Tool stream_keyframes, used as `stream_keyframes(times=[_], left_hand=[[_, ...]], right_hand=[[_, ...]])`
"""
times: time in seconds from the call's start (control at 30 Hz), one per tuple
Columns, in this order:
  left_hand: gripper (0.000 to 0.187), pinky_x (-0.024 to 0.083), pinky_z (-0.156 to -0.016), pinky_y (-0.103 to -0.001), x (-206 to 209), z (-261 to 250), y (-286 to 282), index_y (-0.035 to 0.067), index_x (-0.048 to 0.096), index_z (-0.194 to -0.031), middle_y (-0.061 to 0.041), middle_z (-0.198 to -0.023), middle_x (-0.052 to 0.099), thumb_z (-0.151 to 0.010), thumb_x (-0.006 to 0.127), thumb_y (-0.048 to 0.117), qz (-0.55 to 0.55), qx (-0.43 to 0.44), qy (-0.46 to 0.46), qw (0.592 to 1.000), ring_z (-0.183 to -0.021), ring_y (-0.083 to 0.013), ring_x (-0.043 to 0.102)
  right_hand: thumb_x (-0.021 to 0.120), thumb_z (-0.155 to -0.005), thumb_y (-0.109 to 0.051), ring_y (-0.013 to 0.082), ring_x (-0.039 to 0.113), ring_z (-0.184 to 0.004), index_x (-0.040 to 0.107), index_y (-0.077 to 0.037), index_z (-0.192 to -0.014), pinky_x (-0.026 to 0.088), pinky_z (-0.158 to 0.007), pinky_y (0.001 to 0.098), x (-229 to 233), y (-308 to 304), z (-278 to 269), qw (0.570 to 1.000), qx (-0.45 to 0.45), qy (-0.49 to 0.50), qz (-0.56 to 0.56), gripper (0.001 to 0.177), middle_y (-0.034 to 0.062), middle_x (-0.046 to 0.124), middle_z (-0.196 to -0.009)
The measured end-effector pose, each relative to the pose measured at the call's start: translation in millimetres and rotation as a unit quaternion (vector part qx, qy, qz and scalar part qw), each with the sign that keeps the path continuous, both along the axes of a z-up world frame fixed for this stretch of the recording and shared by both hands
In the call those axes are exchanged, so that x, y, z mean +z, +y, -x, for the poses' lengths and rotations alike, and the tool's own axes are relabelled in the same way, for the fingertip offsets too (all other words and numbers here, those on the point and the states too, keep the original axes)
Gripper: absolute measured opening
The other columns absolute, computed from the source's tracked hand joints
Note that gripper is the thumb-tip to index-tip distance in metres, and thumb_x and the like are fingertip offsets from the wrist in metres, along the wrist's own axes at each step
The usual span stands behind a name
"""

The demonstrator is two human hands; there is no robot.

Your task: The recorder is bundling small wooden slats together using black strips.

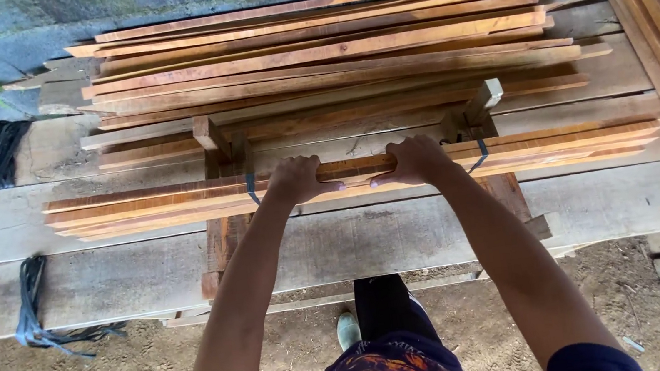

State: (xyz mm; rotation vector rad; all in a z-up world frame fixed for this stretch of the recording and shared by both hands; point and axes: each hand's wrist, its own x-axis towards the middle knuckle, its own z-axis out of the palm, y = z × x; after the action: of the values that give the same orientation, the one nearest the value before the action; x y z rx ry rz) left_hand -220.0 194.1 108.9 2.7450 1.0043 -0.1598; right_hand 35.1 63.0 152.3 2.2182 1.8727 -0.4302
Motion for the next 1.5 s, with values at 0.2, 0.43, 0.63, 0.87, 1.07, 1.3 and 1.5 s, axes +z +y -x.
stream_keyframes(times=[0.2, 0.43, 0.63, 0.87, 1.07, 1.3, 1.5], left_hand=[[0.083, 0.059, -0.078, -0.046, 6, 2, -5, 0.014, 0.065, -0.101, -0.01, -0.095, 0.076, -0.078, 0.051, 0.093, -0.049, -0.018, -0.005, 0.999, -0.092, -0.0328, 0.077], [0.085, 0.06, -0.078, -0.047, -10, 3, 1, 0.013, 0.063, -0.101, -0.011, -0.096, 0.077, -0.079, 0.046, 0.093, -0.079, -0.034, -0.006, 0.996, -0.089, -0.0325, 0.078], [0.081, 0.06, -0.068, -0.045, -17, 3, 3, 0.013, 0.062, -0.09, -0.013, -0.081, 0.075, -0.077, 0.053, 0.092, -0.155, -0.064, -0.084, 0.982, -0.075, -0.0345, 0.077], [0.082, 0.058, -0.08, -0.048, 4, 30, 9, 0.014, 0.06, -0.11, -0.011, -0.105, 0.075, -0.079, 0.054, 0.089, -0.054, -0.023, -0.011, 0.998, -0.099, -0.0347, 0.076], [0.081, 0.059, -0.072, -0.041, -10, 108, 29, 0.014, 0.064, -0.097, -0.008, -0.089, 0.073, -0.072, 0.061, 0.091, -0.155, 0.009, -0.082, 0.984, -0.085, -0.029, 0.076], [0.073, 0.057, -0.055, -0.035, -40, 112, 51, 0.016, 0.057, -0.079, -0.002, -0.068, 0.063, -0.07, 0.065, 0.089, -0.324, -0.068, -0.221, 0.917, -0.063, -0.0221, 0.072], [0.071, 0.056, -0.053, -0.032, -38, 113, 46, 0.018, 0.057, -0.077, 0.0, -0.066, 0.061, -0.072, 0.063, 0.089, -0.338, -0.06, -0.21, 0.915, -0.061, -0.0185, 0.071]], right_hand=[[0.047, -0.076, -0.099, 0.0361, 0.072, -0.113, 0.066, -0.022, -0.124, 0.051, -0.102, 0.0459, 2, 1, 1, 1.0, 0.015, -0.011, 0.018, 0.092, 0.0147, 0.076, -0.111], [0.045, -0.083, -0.092, 0.0361, 0.073, -0.113, 0.064, -0.021, -0.125, 0.052, -0.099, 0.0464, 16, 0, 3, 0.999, 0.042, -0.026, 0.018, 0.085, 0.0135, 0.078, -0.112], [0.041, -0.082, -0.095, 0.0376, 0.072, -0.113, 0.064, -0.02, -0.126, 0.051, -0.101, 0.047, 20, -3, 5, 0.998, 0.043, -0.035, 0.016, 0.09, 0.0148, 0.077, -0.113], [0.053, -0.082, -0.089, 0.0357, 0.073, -0.112, 0.067, -0.021, -0.118, 0.053, -0.097, 0.0485, -2, -12, -21, 1.0, 0.024, 0.0, -0.014, 0.078, 0.0112, 0.078, -0.111], [0.057, -0.077, -0.089, 0.0348, 0.075, -0.108, 0.071, -0.019, -0.11, 0.055, -0.092, 0.048, 12, -40, -55, 0.999, -0.012, -0.042, -0.028, 0.078, 0.0111, 0.079, -0.108], [0.052, -0.067, -0.098, 0.0286, 0.078, -0.1, 0.073, -0.025, -0.103, 0.06, -0.086, 0.0447, -23, -35, -75, 0.992, -0.012, -0.098, -0.075, 0.084, 0.0021, 0.08, -0.099], [0.054, -0.072, -0.092, 0.0304, 0.079, -0.095, 0.072, -0.022, -0.101, 0.06, -0.084, 0.0426, -29, -39, -76, 0.986, 0.02, -0.119, -0.118, 0.078, 0.0036, 0.08, -0.095]])
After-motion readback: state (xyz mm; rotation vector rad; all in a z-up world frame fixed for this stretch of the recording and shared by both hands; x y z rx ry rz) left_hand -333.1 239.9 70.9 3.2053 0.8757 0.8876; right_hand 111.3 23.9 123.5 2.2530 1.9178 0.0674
